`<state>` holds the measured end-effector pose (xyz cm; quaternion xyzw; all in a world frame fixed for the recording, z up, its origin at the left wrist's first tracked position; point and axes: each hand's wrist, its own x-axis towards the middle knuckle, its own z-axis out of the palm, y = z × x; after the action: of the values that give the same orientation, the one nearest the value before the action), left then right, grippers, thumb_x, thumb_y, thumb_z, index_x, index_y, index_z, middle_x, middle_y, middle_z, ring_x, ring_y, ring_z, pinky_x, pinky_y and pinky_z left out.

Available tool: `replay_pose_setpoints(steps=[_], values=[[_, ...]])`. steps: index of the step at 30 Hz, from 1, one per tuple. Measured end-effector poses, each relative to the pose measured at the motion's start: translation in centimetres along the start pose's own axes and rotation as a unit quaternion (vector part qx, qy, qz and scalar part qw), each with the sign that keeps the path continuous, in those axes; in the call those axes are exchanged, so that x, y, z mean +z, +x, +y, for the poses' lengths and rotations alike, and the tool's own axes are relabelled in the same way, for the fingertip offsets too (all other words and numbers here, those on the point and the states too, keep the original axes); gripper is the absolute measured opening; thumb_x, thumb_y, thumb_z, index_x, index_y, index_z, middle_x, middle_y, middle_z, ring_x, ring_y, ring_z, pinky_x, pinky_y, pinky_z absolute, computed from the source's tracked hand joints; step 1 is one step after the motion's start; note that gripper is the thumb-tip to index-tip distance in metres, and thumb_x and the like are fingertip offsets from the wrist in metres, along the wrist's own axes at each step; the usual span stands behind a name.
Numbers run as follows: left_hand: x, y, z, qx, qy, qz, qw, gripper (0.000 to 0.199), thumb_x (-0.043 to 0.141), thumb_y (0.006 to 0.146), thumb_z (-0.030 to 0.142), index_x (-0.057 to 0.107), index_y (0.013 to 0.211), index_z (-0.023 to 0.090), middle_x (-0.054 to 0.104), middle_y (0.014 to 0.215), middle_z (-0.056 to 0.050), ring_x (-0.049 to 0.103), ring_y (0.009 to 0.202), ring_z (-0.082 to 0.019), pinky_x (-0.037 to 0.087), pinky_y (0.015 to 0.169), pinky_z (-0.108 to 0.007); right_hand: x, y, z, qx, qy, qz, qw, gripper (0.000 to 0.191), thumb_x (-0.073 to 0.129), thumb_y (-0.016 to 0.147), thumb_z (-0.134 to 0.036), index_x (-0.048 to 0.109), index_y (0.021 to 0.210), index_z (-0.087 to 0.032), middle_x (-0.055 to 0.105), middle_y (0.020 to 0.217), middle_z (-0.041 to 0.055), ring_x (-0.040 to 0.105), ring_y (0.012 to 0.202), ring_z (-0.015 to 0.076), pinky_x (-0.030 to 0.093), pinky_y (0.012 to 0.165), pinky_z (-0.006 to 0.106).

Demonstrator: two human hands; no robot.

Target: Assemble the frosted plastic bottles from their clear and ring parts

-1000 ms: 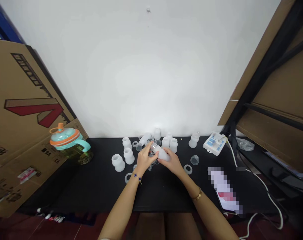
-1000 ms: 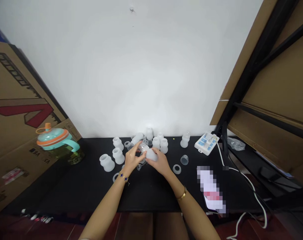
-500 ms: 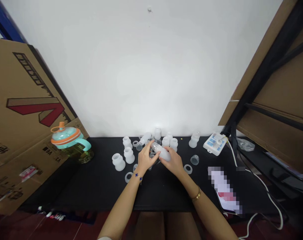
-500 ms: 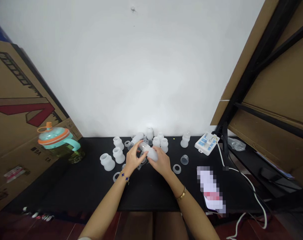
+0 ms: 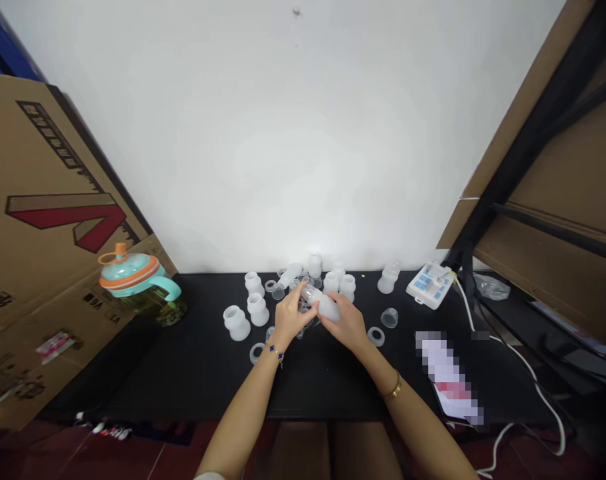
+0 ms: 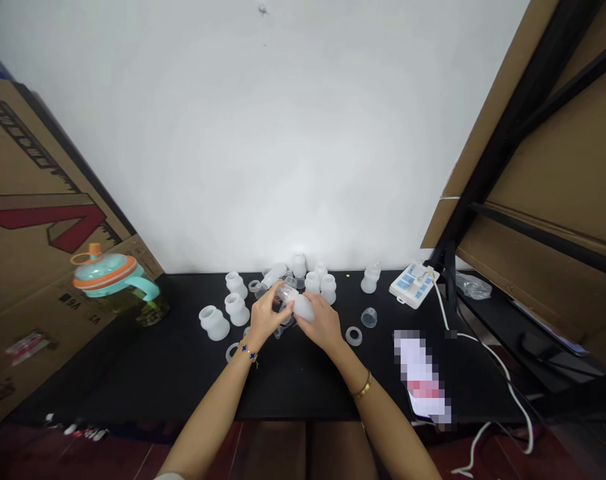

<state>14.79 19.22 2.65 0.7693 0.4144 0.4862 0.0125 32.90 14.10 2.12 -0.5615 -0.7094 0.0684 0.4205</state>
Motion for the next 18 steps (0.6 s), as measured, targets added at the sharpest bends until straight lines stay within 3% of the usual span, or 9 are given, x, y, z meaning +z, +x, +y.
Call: replay_pose_setpoints(steps=[6,12,16,18], values=[[-0.3,0.0,0.0,0.023,-0.024,0.008,0.999,0.048,0.068,0.086,0.037,0.058,0.131,0.020,0.075,0.094,-0.003,0.071,0.073,-0.016,0.061,0.073,-0.028,-0.3,0.0,-0.4,0.001,0.011,-0.011,1.000,0.047,0.067,0.086,-0.036,0.057,0.130,-0.025,0.067,0.124,0.0082,0.066,0.110,0.0269,0.053,0.092,0.037],[-0.1,0.0,0.3,0.007,-0.061,-0.023,0.998,0.051,0.065,0.089,0.036,0.053,0.137,0.023,0.068,0.128,-0.008,0.072,0.090,-0.018,0.062,0.074,-0.029,-0.1,0.1,-0.1,0.023,0.047,-0.009,0.999,0.047,0.069,0.084,-0.036,0.059,0.128,-0.026,0.068,0.124,0.0072,0.066,0.111,0.0273,0.052,0.094,0.039],[-0.4,0.0,0.8,-0.033,-0.105,-0.044,0.993,0.061,0.063,0.092,0.042,0.043,0.147,0.025,0.062,0.139,-0.010,0.071,0.098,-0.021,0.063,0.075,-0.030,0.0,0.4,0.1,0.067,0.159,-0.005,0.985,0.051,0.076,0.078,-0.042,0.063,0.124,-0.025,0.070,0.119,0.0062,0.066,0.108,0.0286,0.051,0.096,0.043],[-0.7,0.0,1.1,-0.051,-0.140,-0.058,0.987,0.063,0.058,0.095,0.043,0.036,0.152,0.025,0.058,0.144,-0.011,0.071,0.100,-0.021,0.063,0.074,-0.030,-0.1,0.5,0.0,0.104,0.269,-0.011,0.957,0.056,0.079,0.076,-0.046,0.064,0.124,-0.024,0.072,0.116,0.0061,0.067,0.104,0.0291,0.053,0.093,0.042]])
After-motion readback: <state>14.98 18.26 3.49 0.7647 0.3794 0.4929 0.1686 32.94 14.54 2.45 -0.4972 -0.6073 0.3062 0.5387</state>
